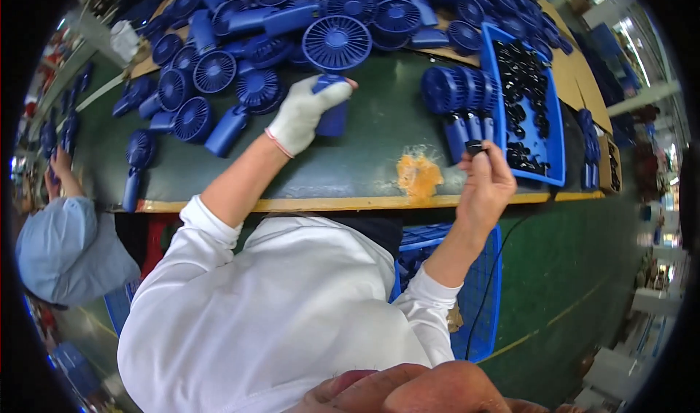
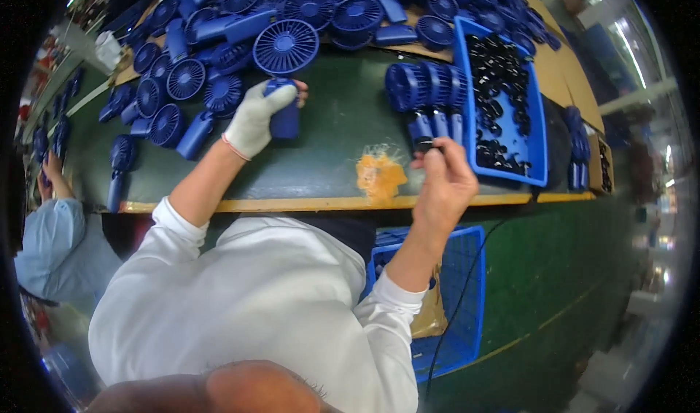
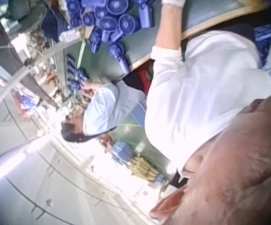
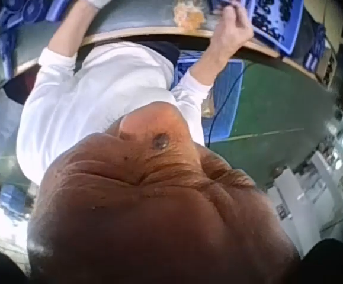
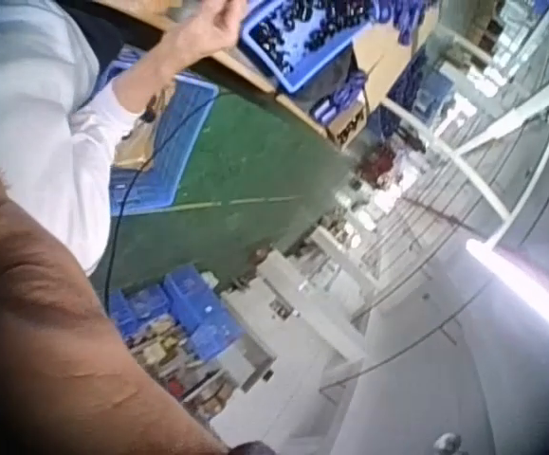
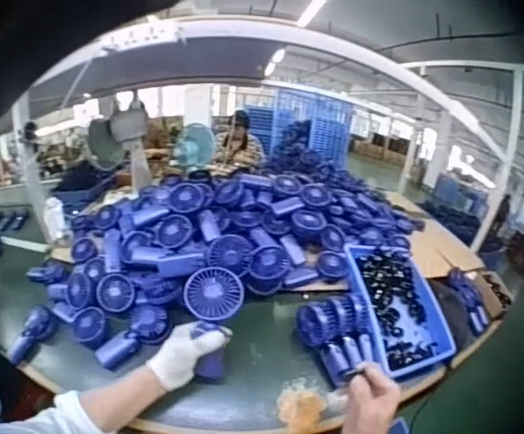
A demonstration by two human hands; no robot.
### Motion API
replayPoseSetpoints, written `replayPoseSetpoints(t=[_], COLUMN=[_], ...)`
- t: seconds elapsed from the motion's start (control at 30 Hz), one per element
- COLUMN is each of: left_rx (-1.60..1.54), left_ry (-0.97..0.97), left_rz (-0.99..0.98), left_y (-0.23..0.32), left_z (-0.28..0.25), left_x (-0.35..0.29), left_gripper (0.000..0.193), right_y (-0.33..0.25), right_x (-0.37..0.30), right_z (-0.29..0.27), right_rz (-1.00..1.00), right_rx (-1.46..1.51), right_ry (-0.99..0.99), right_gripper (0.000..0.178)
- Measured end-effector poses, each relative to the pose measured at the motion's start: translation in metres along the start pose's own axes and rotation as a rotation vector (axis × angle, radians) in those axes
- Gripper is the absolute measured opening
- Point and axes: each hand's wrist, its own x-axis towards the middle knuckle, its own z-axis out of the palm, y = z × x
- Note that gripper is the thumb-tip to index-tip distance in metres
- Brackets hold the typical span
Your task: The person assembles handheld fans by hand, picking up a blue fan body and a black component, fitting the component onto the fan, and placing the completed unit into a blue crate.
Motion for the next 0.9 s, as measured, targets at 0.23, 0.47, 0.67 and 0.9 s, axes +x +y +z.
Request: replayPoseSetpoints(t=[0.23,0.47,0.67,0.9], left_rx=[0.246,0.793,0.797,0.449], left_ry=[-0.059,-0.038,-0.028,-0.209], left_rz=[0.108,0.118,0.179,-0.051], left_y=[0.007,0.000,-0.006,-0.008], left_z=[0.020,0.020,0.015,0.017], left_x=[-0.033,-0.030,-0.025,-0.029], left_gripper=[0.038,0.040,0.033,0.038], right_y=[0.035,0.069,0.090,0.094], right_x=[-0.045,-0.047,-0.042,-0.044], right_z=[0.091,0.115,0.107,0.107], right_rz=[0.234,0.215,0.286,0.377], right_rx=[0.315,0.172,0.159,0.093], right_ry=[-0.191,-0.154,-0.114,-0.187], right_gripper=[0.014,0.014,0.037,0.047])
